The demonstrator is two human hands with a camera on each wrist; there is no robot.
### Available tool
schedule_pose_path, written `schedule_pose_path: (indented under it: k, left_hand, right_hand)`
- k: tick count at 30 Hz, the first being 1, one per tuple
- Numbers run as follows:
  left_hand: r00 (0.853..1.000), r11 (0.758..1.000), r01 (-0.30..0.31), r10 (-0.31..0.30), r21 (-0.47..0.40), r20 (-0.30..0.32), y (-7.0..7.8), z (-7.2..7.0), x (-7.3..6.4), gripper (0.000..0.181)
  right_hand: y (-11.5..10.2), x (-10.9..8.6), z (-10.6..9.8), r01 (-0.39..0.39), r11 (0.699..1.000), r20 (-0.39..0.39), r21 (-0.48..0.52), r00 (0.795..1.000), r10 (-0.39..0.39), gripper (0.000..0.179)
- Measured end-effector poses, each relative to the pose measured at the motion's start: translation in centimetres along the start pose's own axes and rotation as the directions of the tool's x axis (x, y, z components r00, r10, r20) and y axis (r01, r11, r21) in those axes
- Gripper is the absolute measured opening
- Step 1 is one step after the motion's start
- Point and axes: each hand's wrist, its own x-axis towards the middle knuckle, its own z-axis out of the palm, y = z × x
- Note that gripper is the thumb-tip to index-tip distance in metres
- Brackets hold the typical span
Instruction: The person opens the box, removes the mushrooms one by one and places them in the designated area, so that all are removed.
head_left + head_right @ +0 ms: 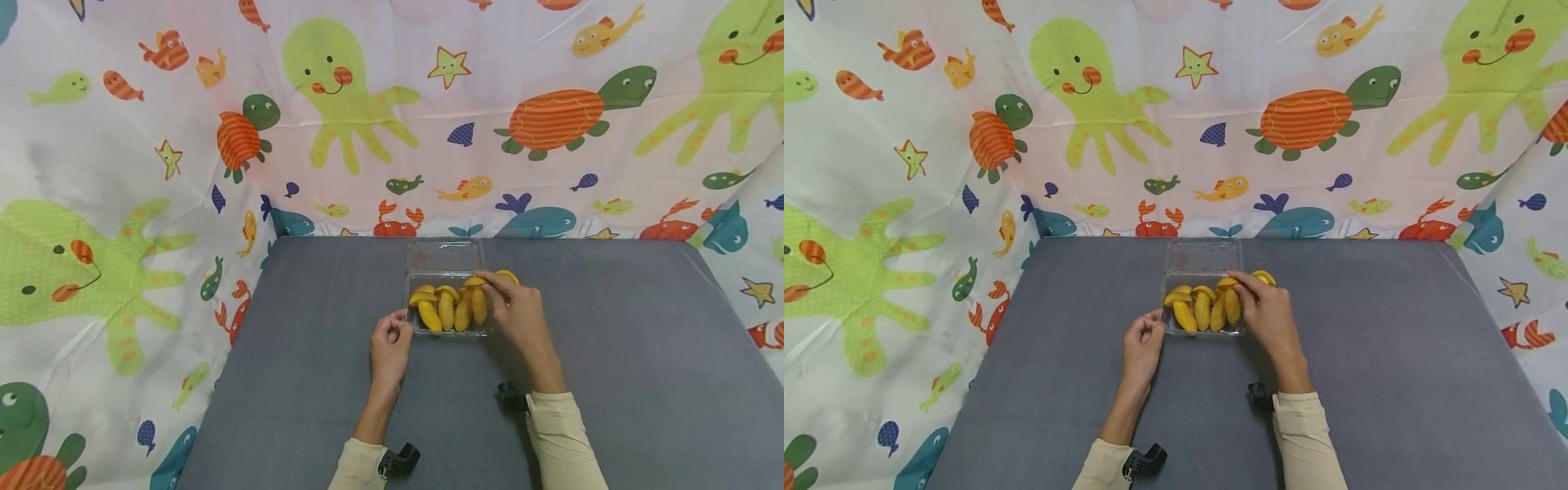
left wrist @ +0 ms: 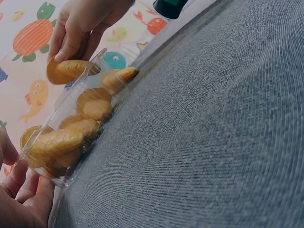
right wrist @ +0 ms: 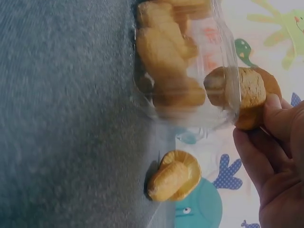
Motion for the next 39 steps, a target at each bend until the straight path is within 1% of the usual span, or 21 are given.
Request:
schedule_pose_path:
  k: [5, 13, 20, 25, 34, 39]
  left_hand:
    - [1.0, 1.0, 0.005, -0.005, 0.005, 0.007, -0.1, 0.0, 0.0, 0.011]
    - [1.0, 1.0, 0.016, -0.016, 0.01, 0.006, 0.2, 0.0, -0.1, 0.011]
    - [1.0, 1.0, 0.016, -0.016, 0.002, -0.003, 0.1, 0.0, -0.1, 0.011]
    - [1.0, 1.0, 0.018, -0.018, -0.005, 0.003, -0.1, -0.1, 0.0, 0.013]
    - [1.0, 1.0, -0.007, 0.007, 0.011, 0.01, 0.0, -0.1, 0.0, 0.014]
    - [1.0, 1.0, 0.007, -0.007, 0.007, -0.001, 0.0, 0.0, 0.1, 0.013]
  right_hand:
    - [0.4, 0.0, -0.5, -0.024, 1.0, -0.044, 0.016, 0.999, 0.024, 0.031]
    - [0.4, 0.2, -1.2, -0.007, 1.0, -0.103, 0.022, 0.995, 0.009, 0.03]
    - [0.9, 0.4, -2.1, -0.036, 0.999, -0.154, 0.02, 0.987, 0.039, 0.029]
    - [1.7, 0.6, -2.9, -0.068, 0.998, -0.199, -0.012, 0.978, 0.064, 0.027]
    - [2.9, 0.7, -4.4, -0.121, 0.988, -0.261, -0.096, 0.961, 0.093, 0.026]
    - [3.4, 0.6, -4.8, -0.158, 0.978, -0.262, -0.136, 0.958, 0.118, 0.026]
